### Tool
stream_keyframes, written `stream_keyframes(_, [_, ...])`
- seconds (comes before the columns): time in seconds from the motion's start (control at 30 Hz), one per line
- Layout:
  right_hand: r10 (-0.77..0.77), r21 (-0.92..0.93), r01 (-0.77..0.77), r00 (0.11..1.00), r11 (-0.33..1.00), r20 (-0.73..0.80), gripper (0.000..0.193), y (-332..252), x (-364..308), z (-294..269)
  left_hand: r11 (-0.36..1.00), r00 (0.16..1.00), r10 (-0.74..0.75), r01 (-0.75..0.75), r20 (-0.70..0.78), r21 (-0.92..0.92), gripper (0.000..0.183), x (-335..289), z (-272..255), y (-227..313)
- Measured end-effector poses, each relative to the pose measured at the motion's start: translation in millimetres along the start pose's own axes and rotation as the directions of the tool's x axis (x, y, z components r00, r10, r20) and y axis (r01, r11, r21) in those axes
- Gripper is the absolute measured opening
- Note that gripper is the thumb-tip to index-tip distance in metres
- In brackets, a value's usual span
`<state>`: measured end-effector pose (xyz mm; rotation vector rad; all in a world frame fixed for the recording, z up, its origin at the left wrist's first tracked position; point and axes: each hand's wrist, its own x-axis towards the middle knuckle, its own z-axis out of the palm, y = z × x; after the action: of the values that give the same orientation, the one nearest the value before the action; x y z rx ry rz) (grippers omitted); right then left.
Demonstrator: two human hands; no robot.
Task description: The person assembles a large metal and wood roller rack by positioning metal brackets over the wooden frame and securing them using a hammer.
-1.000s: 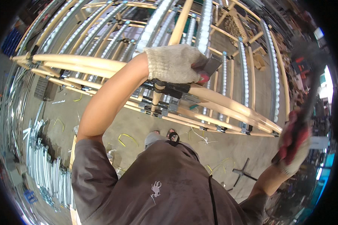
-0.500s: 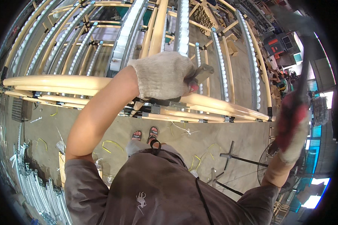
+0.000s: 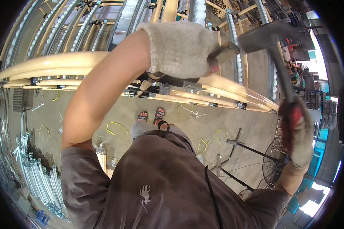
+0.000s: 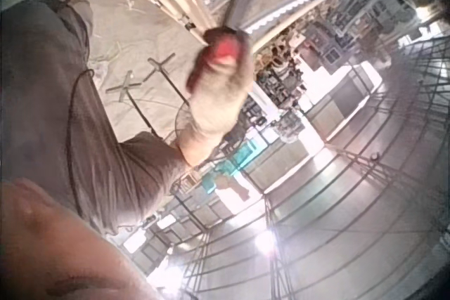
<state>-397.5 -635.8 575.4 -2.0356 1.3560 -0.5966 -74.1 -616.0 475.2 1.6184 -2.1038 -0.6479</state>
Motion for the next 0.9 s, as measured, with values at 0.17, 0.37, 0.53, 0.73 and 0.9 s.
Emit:
stream_keyframes(0.17, [-0.351,0.115,0.373,0.92,0.921,-0.175,0.056,2.5,16.9,-36.7,0.988,0.982,0.143,-0.134,-0.125,0.075,0.039,6.7,12.3,-6.9])
stream_keyframes(0.37, [0.098,-0.023,-0.096,0.987,0.995,0.124,0.06,-3.8,-0.5,-6.5,0.998,0.998,0.055,-0.055,-0.04,0.006,0.038,2.2,2.0,-0.5])
stream_keyframes(0.53, [-0.161,0.014,0.165,0.978,0.986,-0.136,0.055,18.7,5.9,-16.8,1.0,1.0,0.011,-0.011,0.004,0.023,0.037,6.2,-1.3,11.4])
stream_keyframes(0.73, [-0.147,0.023,0.151,0.982,0.988,-0.12,0.065,29.2,4.8,19.1,1.0,1.0,-0.024,0.024,0.012,0.014,0.032,7.7,0.0,10.1])
stream_keyframes(0.9, [0.095,0.343,-0.126,0.99,0.931,0.104,0.057,29.5,16.4,-15.3,0.889,0.944,-0.325,0.286,-0.051,-0.358,0.032,-18.9,-31.3,35.6])
